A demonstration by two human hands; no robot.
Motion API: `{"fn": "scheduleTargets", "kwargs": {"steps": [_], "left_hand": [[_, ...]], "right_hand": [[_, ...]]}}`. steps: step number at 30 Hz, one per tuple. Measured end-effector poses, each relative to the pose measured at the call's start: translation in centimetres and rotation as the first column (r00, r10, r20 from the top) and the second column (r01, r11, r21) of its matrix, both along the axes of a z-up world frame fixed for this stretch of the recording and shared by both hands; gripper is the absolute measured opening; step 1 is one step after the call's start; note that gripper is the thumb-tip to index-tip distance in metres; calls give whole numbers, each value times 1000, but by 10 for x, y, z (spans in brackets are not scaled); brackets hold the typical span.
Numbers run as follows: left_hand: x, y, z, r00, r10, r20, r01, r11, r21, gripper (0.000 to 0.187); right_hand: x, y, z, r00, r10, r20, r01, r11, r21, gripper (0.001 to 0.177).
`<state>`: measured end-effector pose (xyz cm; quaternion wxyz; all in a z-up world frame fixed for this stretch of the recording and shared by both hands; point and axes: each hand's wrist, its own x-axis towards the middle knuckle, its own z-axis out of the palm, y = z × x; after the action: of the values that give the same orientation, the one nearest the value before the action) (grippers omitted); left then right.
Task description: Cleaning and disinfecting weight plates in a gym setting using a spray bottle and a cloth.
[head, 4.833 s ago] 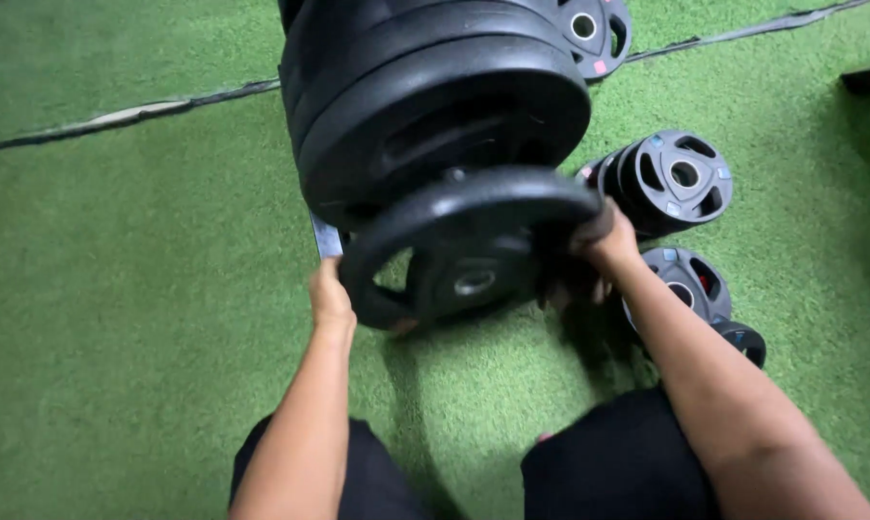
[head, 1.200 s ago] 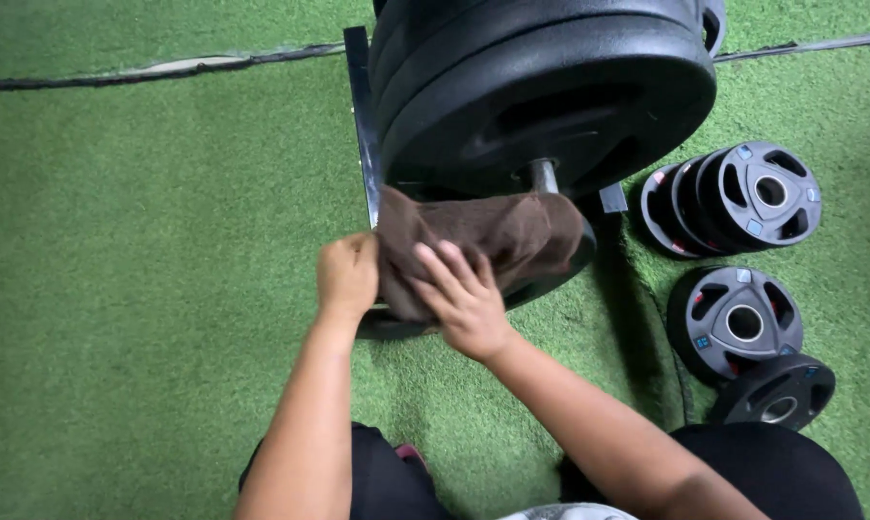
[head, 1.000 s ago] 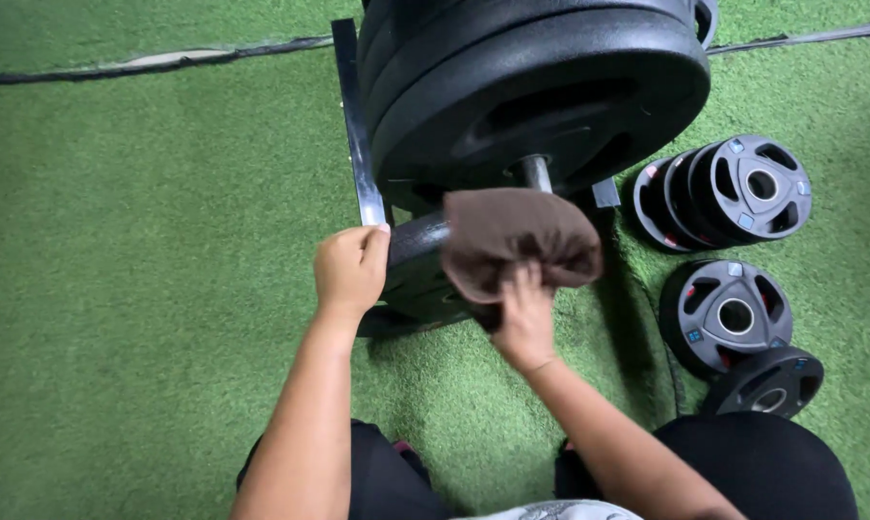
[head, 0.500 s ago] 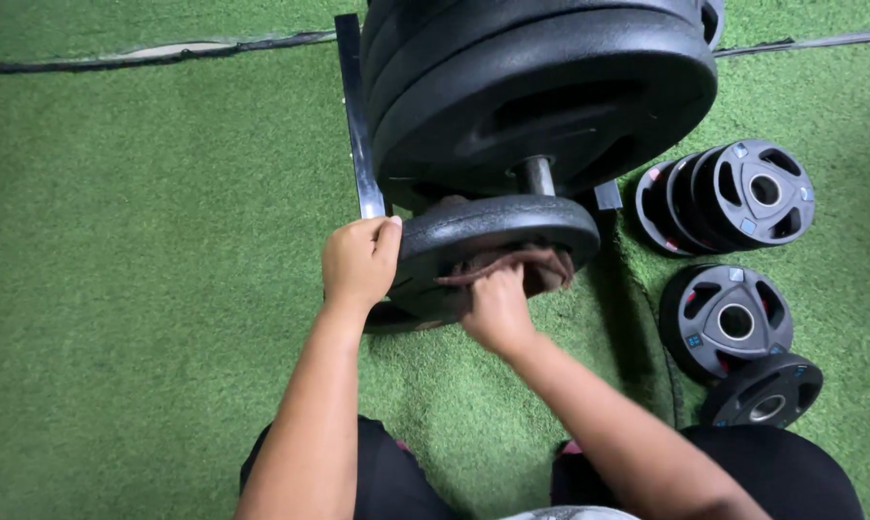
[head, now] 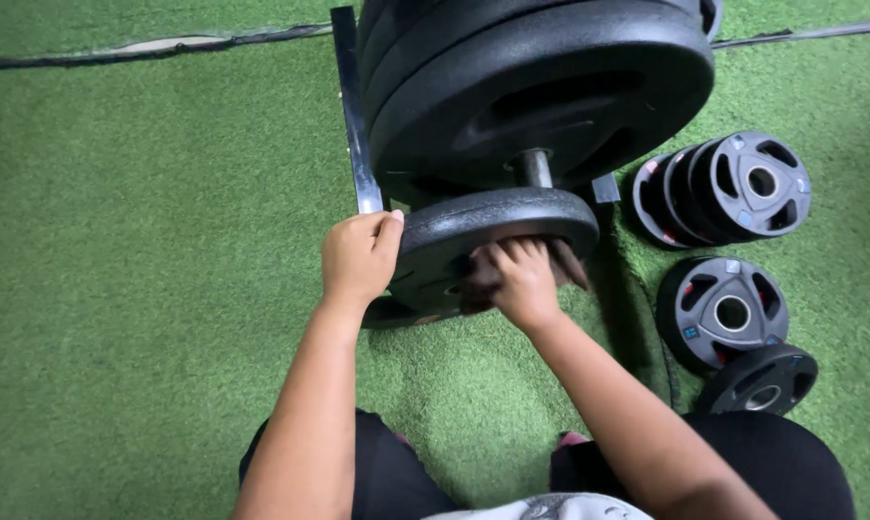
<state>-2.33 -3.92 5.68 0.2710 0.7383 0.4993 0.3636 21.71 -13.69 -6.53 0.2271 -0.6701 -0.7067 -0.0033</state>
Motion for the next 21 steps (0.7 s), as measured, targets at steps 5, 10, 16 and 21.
{"fn": "scheduleTargets", "kwargs": {"steps": [5, 10, 16, 21], "left_hand": [[-2, -2, 2, 1000, -16, -5, 15, 1000, -12, 33], [-3, -2, -1, 999, -41, -15, 40, 999, -23, 34], [-11, -1, 12, 994, -103, -43, 94, 980, -178, 41], [-17, -7, 38, 951, -209, -227, 88, 889, -449, 62]], "right_hand": [[31, -44, 16, 993, -62, -104, 72, 993, 93, 58], [62, -55, 34, 931, -279, -235, 261, 960, -105, 43], [166, -60, -55, 860, -482, 171, 489, 680, -546, 41], [185, -37, -8, 954, -289, 74, 210, 474, -855, 107]]}}
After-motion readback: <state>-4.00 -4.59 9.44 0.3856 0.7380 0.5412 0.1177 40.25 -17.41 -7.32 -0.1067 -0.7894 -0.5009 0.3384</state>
